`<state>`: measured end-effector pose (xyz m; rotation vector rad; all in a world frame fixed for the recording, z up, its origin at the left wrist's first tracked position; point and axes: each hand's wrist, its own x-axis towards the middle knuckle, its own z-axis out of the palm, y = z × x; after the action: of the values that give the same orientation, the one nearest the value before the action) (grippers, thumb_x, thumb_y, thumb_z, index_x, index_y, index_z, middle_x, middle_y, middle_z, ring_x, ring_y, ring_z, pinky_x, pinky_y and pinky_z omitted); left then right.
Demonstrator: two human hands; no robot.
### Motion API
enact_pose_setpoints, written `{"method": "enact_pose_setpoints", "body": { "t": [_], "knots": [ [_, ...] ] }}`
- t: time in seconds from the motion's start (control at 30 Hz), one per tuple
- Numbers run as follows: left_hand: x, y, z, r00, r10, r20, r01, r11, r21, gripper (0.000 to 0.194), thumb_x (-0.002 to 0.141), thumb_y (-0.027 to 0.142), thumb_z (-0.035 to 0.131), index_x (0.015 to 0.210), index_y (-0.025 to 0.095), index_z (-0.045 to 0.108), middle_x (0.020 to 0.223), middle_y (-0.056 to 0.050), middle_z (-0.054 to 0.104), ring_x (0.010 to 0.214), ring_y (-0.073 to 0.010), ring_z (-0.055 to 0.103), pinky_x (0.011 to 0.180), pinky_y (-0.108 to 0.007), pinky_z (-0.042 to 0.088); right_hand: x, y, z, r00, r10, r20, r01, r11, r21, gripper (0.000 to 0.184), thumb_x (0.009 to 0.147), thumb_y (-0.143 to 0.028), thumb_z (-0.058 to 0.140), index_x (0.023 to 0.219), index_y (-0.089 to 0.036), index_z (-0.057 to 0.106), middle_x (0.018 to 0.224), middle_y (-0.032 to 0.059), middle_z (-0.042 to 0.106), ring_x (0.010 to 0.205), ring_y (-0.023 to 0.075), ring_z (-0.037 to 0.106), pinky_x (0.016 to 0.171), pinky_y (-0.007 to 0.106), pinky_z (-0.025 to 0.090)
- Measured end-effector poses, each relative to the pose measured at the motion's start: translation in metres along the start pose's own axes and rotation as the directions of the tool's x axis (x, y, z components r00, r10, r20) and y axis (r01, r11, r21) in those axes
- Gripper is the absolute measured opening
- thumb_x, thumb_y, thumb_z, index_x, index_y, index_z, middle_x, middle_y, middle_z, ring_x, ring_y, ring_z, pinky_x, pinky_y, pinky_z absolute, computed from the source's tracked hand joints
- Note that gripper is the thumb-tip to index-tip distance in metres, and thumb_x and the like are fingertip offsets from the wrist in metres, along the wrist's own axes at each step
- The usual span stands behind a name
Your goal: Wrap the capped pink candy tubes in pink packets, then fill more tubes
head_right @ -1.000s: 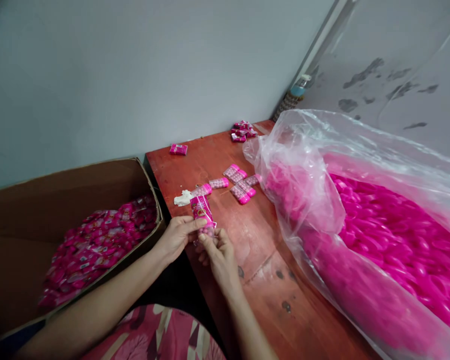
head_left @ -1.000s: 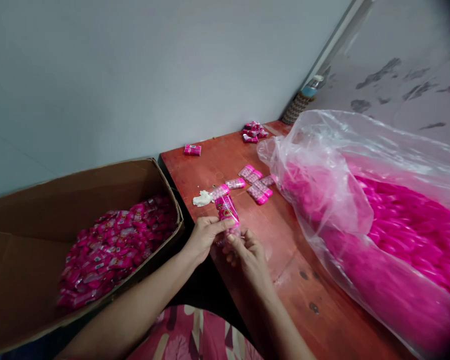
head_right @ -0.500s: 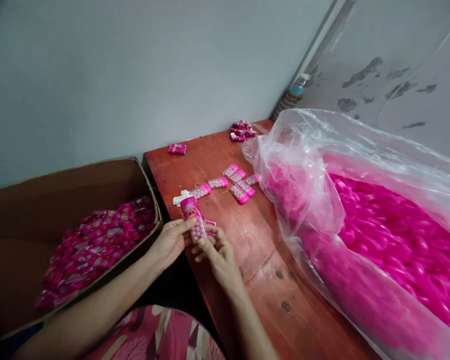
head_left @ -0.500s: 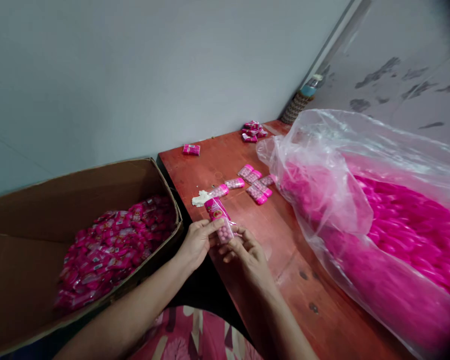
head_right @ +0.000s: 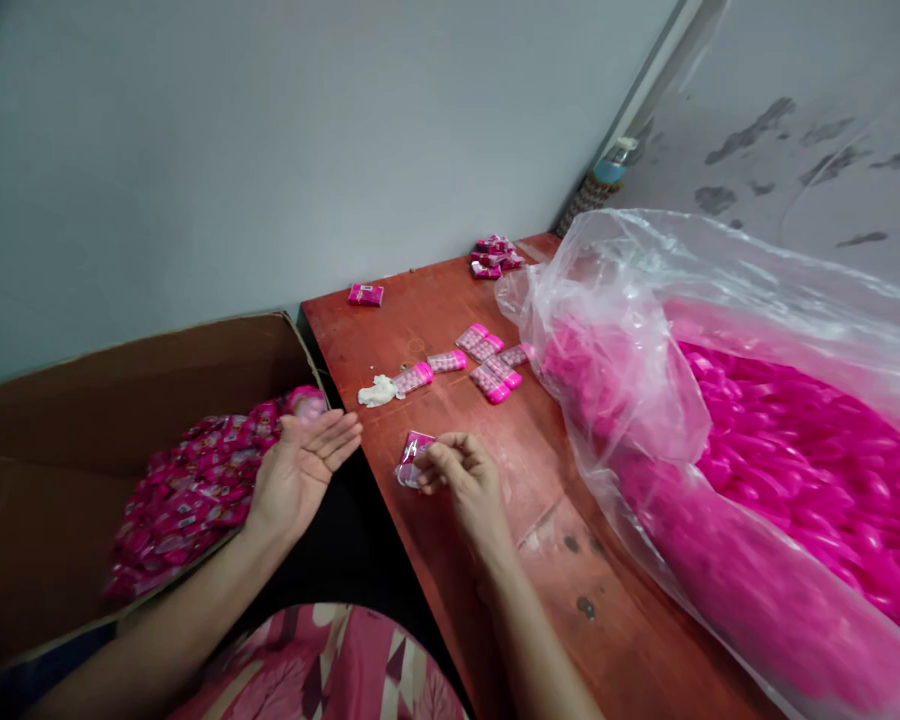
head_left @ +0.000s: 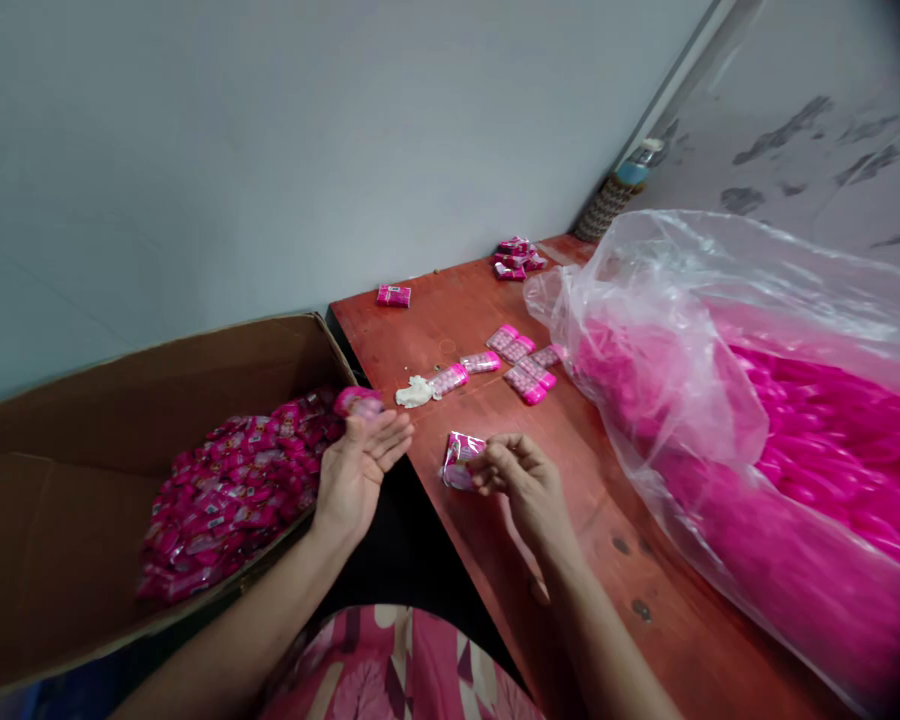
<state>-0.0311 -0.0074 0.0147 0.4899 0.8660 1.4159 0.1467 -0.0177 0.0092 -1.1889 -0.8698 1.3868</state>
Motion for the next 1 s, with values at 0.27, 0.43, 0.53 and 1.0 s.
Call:
{"method": "enact_pose_setpoints", "body": {
  "t": [0.27, 0.43, 0.53, 1.0],
  "knots": [
    [0.024, -0.049, 0.004, 0.805, 0.110, 0.583, -0.593, 0.197, 0.781, 0.037, 0.070, 0.033, 0.065, 0.106, 0.022, 0.063, 0.123, -0.009, 0.053, 0.122, -0.0285, 0.038, 0.105, -0.049, 0.020, -0.005, 0.002, -0.027, 0.993, 0.014, -0.120, -0.028, 0.993, -0.119, 0.024, 0.073, -0.040, 0.063, 0.073, -0.017, 0.055, 0.065, 0.0004, 0.064, 0.050, 0.0098, 0.056, 0.047, 0.020, 0.043],
    [0.030, -0.070, 0.001, 0.716, 0.156, 0.681, -0.673, -0.106, 0.732, 0.021, 0.077, 0.026, 0.058, 0.097, 0.021, 0.066, 0.119, -0.009, 0.057, 0.120, -0.0284, 0.042, 0.102, -0.054, 0.024, -0.003, 0.015, -0.032, 0.995, -0.017, -0.094, -0.004, 0.976, -0.216, 0.023, 0.076, -0.040, 0.058, 0.075, -0.018, 0.055, 0.066, 0.0001, 0.062, 0.053, 0.0109, 0.055, 0.050, 0.022, 0.043],
    [0.031, -0.073, 0.000, 0.678, 0.217, 0.702, -0.693, -0.129, 0.709, 0.018, 0.078, 0.025, 0.057, 0.093, 0.023, 0.067, 0.114, -0.006, 0.061, 0.117, -0.0268, 0.045, 0.101, -0.055, 0.025, 0.002, 0.020, -0.031, 0.992, -0.087, -0.093, 0.055, 0.951, -0.306, 0.021, 0.077, -0.039, 0.057, 0.077, -0.019, 0.056, 0.066, -0.0004, 0.060, 0.060, 0.0129, 0.055, 0.056, 0.024, 0.043],
    [0.017, -0.060, 0.012, 0.657, 0.354, 0.665, -0.746, 0.176, 0.642, 0.018, 0.080, 0.019, 0.054, 0.093, 0.021, 0.067, 0.112, -0.005, 0.063, 0.116, -0.0235, 0.048, 0.103, -0.048, 0.029, 0.003, 0.018, -0.016, 0.986, -0.123, -0.108, 0.098, 0.972, -0.214, 0.032, 0.066, -0.033, 0.068, 0.092, -0.019, 0.054, 0.082, 0.0026, 0.064, 0.076, 0.0166, 0.059, 0.069, 0.029, 0.045]
  ]
}}
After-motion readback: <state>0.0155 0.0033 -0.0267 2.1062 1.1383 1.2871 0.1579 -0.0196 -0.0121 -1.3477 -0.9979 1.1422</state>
